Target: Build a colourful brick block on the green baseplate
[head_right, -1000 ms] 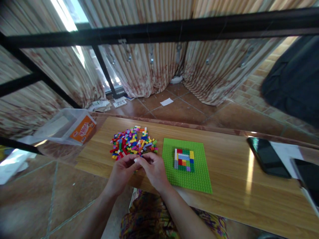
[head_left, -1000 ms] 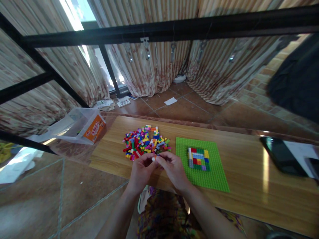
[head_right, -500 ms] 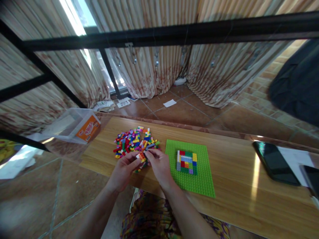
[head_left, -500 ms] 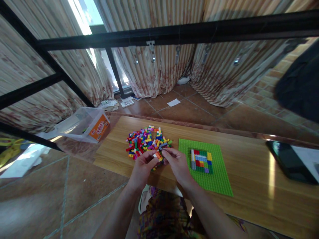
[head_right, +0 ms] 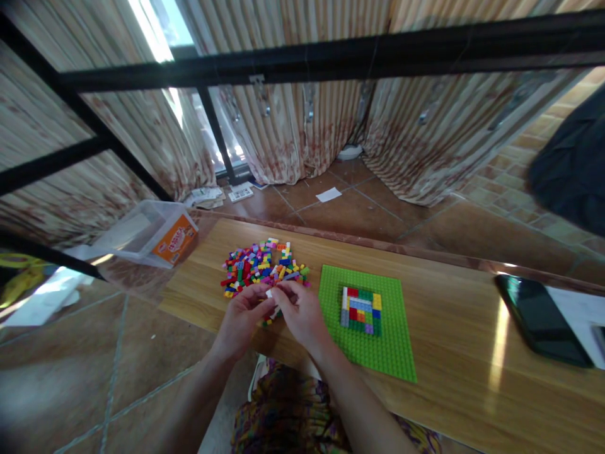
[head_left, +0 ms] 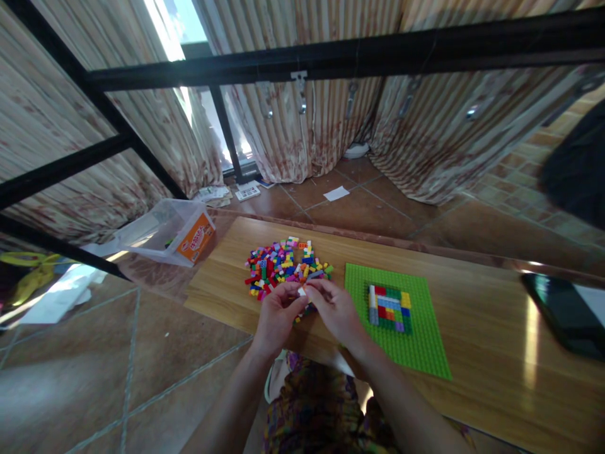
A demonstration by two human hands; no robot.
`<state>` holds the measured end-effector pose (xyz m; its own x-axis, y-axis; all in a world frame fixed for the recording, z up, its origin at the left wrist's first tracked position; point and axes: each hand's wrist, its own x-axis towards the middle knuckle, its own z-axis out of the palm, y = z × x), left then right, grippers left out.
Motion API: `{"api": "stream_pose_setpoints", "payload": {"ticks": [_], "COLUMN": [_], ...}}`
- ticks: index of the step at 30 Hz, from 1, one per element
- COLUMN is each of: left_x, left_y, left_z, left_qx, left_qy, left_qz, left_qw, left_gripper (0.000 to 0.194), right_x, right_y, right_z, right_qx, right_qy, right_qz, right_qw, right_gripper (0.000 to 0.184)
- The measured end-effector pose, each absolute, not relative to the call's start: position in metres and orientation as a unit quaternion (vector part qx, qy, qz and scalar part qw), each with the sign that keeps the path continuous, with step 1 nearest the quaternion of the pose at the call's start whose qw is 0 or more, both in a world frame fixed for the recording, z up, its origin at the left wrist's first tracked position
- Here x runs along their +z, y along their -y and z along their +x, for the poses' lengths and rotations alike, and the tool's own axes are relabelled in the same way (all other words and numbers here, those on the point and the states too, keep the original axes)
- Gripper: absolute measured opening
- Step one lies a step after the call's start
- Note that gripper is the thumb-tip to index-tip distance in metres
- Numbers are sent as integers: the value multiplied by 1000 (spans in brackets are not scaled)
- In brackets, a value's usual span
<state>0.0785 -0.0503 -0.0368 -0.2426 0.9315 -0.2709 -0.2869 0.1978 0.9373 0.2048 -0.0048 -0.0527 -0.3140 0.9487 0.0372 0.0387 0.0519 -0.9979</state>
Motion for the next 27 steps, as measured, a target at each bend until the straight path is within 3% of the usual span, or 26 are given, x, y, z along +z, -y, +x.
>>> {"api": "stream_pose_setpoints", "payload": {"ticks": [9,16,24,27], "left_x": [-27,-33,-39,-38], "left_y": [52,52,51,46], "left_z": [85,74,60,55], "left_qx": [572,594,616,618], "left_qy": [-536,-470,-463,-506], "left_qz": [287,189,136,171], "left_qw": [551,625,622,577], "left_gripper": [29,32,33,33], "right_x": [-50,-56,-55,-54], "right_y": [20,8,-34,-38], "right_z": [195,189,180,176], "right_qx": [546,571,326,293], "right_qy": [535,493,712,739], "right_qz": [-430,-468,-528,-522], "right_qw": [481,461,329,307], "right_gripper": [29,38,13,15]}}
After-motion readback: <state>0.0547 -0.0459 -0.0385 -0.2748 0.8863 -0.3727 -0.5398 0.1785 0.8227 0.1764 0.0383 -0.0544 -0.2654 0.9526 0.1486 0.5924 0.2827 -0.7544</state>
